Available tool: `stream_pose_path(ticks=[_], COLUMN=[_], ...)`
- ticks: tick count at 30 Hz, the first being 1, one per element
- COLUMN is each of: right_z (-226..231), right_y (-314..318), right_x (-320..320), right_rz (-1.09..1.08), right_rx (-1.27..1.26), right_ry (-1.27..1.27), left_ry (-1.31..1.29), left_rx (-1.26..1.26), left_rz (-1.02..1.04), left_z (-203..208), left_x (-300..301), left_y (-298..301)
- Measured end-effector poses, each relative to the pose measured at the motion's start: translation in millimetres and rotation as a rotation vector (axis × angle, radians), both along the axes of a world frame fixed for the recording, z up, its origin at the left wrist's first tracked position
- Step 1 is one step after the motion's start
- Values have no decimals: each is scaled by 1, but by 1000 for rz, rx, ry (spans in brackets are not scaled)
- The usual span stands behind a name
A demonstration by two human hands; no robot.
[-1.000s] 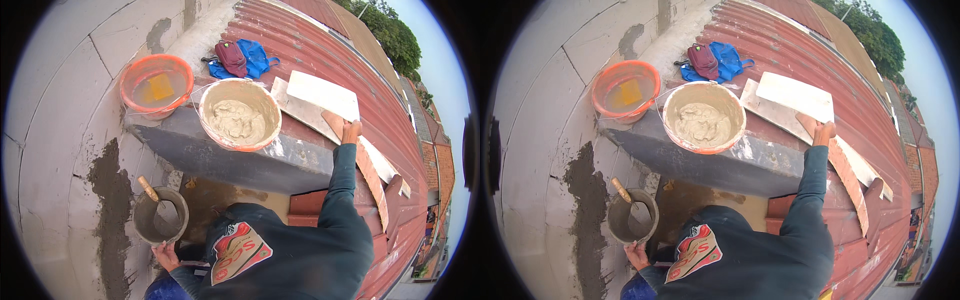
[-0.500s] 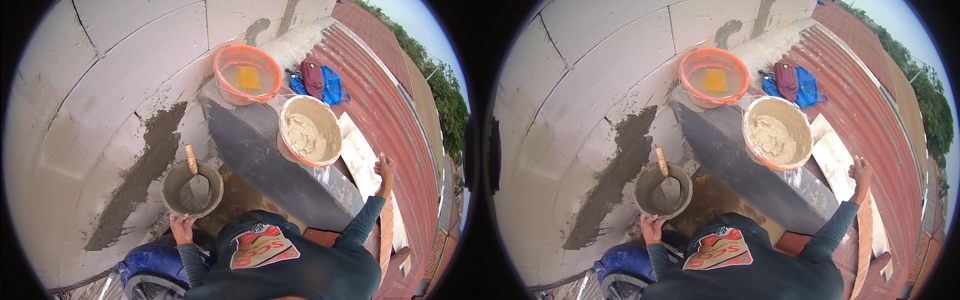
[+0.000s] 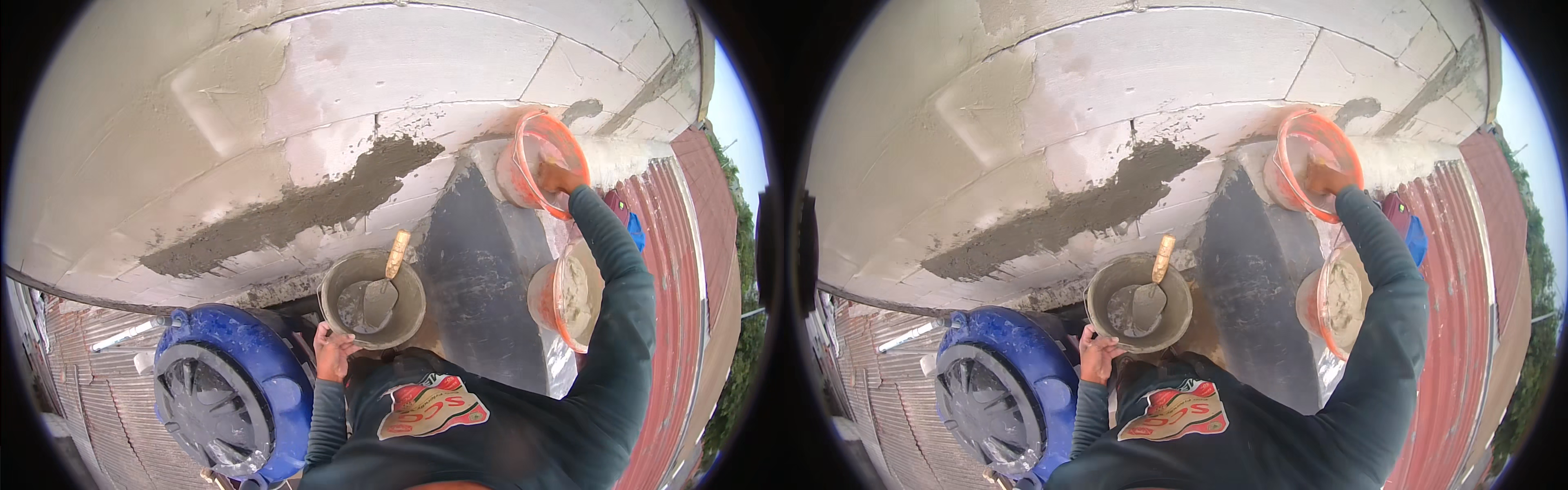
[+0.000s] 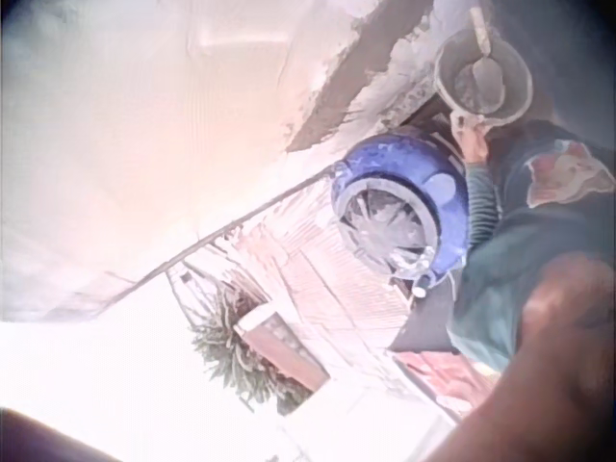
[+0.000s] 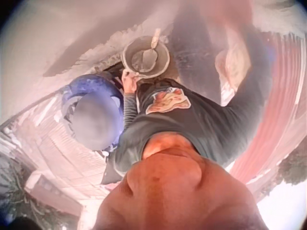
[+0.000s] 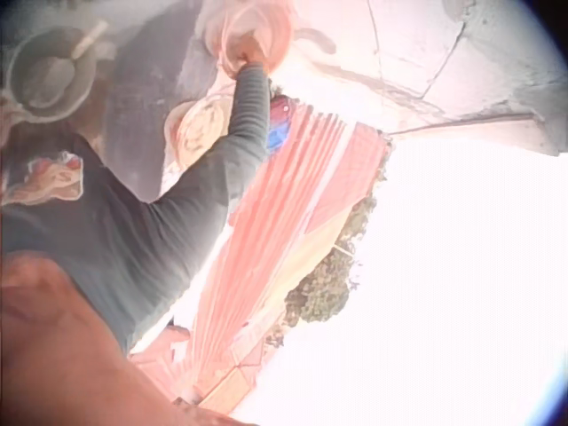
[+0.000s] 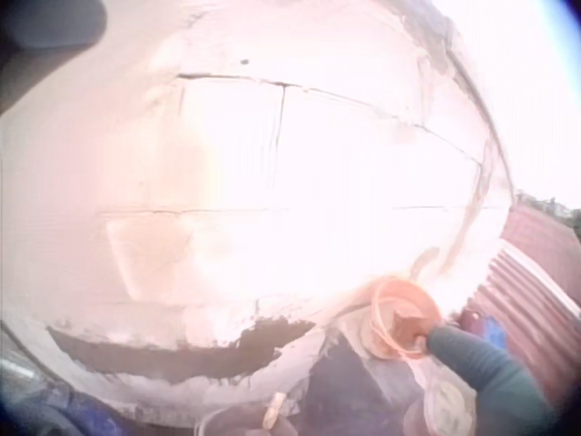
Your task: The person applies cement mixture from a bucket to a wall using a trowel.
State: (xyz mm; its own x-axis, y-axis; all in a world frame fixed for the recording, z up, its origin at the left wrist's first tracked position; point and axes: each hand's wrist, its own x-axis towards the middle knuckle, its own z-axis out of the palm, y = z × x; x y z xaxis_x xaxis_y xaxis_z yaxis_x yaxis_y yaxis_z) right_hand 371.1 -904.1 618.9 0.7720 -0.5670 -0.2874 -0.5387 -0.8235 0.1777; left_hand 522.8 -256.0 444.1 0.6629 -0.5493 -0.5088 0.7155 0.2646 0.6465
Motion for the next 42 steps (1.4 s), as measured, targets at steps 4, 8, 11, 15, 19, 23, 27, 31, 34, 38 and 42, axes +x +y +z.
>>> stream_pose_path(ticks=[4, 8, 11, 15, 19, 23, 27, 31, 34, 38, 42], right_z=[-42, -11, 33, 55, 93, 161, 160, 73, -24, -72, -92], right_y=[-35, 2, 33, 22, 20, 124, 297, 370, 387, 409, 423], right_x=[15, 52, 39, 26, 32, 59, 106, 155, 170, 176, 153], right_rz=[106, 367, 418, 247, 38, 403, 545, 982, 1080, 781, 564], right_rx=[-71, 104, 186, -16, -298, -291, -44, 260, -23, -84, 22], right_ry=[-83, -77, 89, -86, -332, -548, -554, -403, -234, 286, 470], left_ry=[16, 29, 56, 56, 31, 29, -1, -26, -23, -22, -51], left_rx=[20, 71, 37, -1, 11, -26, 5, 7, -9, 6, 31], left_rz=[93, 158, 141, 159, 176, 202, 204, 171, 140, 134, 119], left_z=[5, 10, 7, 9, 17, 20, 27, 25, 27, 23, 10], left_x=[-19, -27, -27, -23, -19, -9, -3, -1, -7, -16, -21], left_y=[5, 18, 16, 18, 21, 20, 23, 34, 40, 56, 69])
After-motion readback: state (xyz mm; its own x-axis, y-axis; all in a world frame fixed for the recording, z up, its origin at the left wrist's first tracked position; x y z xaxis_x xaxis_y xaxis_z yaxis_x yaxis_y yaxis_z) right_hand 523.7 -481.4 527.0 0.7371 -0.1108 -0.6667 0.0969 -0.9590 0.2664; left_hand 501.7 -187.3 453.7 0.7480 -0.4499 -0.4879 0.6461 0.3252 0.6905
